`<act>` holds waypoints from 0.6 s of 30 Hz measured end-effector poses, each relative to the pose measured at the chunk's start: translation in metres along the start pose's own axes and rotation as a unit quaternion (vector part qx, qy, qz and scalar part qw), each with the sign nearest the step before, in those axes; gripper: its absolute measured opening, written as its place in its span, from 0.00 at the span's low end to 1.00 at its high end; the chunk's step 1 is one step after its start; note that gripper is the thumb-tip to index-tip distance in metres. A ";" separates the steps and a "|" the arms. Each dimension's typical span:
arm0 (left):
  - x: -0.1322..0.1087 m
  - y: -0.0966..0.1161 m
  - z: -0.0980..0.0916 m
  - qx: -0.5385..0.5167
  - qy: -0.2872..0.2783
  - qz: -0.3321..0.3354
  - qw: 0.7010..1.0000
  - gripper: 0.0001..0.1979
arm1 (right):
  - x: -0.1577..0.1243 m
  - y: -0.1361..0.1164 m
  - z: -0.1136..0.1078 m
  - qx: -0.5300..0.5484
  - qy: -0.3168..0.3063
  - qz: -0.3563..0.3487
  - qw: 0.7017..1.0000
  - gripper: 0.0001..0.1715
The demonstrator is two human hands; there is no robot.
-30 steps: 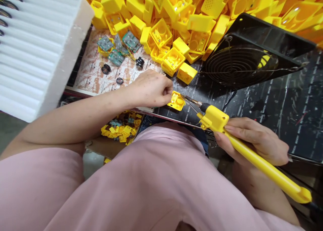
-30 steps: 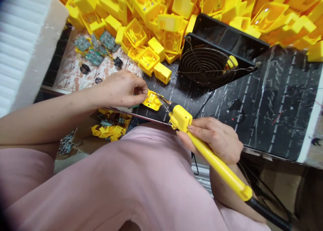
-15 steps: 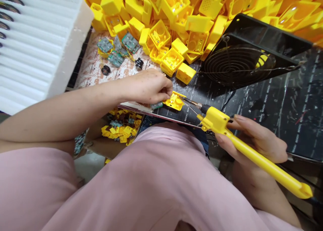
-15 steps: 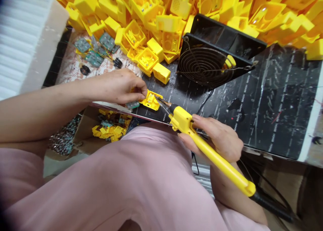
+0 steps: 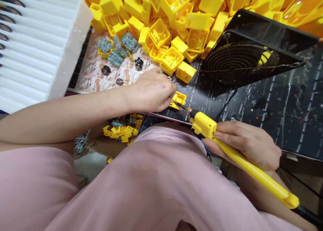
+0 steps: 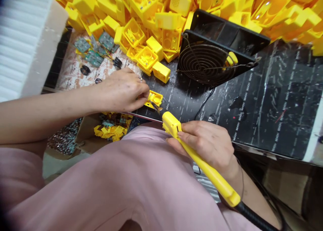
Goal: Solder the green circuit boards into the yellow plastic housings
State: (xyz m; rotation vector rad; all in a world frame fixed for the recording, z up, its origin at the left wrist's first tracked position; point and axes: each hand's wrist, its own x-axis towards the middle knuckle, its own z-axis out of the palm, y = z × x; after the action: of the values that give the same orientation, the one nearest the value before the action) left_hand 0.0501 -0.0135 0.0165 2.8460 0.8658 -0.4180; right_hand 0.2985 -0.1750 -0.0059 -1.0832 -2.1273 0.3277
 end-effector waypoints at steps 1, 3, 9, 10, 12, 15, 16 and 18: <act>-0.001 0.000 0.001 -0.002 0.011 0.006 1.000 0.12 | 0.003 0.000 0.000 -0.010 -0.005 -0.012 1.000 0.06; -0.002 0.000 0.005 -0.005 0.039 0.019 0.999 0.11 | 0.009 -0.001 0.000 -0.032 -0.002 -0.040 0.999 0.10; -0.002 -0.001 0.011 0.010 0.077 0.035 0.996 0.12 | 0.007 -0.004 -0.006 -0.023 -0.022 -0.026 0.999 0.10; -0.002 -0.001 0.011 0.011 0.077 0.034 0.996 0.12 | 0.007 -0.005 -0.007 -0.022 -0.035 -0.016 0.999 0.08; -0.002 0.000 0.011 0.013 0.075 0.031 0.997 0.12 | 0.007 -0.006 -0.008 -0.023 -0.035 -0.018 0.999 0.08; -0.002 0.000 0.009 0.018 0.065 0.025 0.997 0.12 | 0.010 -0.007 -0.005 -0.031 -0.011 -0.041 0.999 0.14; -0.001 0.001 0.009 0.020 0.062 0.024 0.998 0.11 | 0.011 -0.007 -0.004 -0.037 -0.012 -0.048 0.998 0.15; -0.001 0.002 0.008 0.026 0.055 0.022 0.998 0.11 | 0.011 -0.008 -0.005 -0.045 -0.023 -0.056 0.997 0.16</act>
State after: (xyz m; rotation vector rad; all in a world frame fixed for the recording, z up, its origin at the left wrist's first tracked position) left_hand 0.0487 -0.0168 0.0091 2.9549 0.8200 -0.2855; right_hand 0.2929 -0.1714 0.0073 -1.0112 -2.2509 0.2081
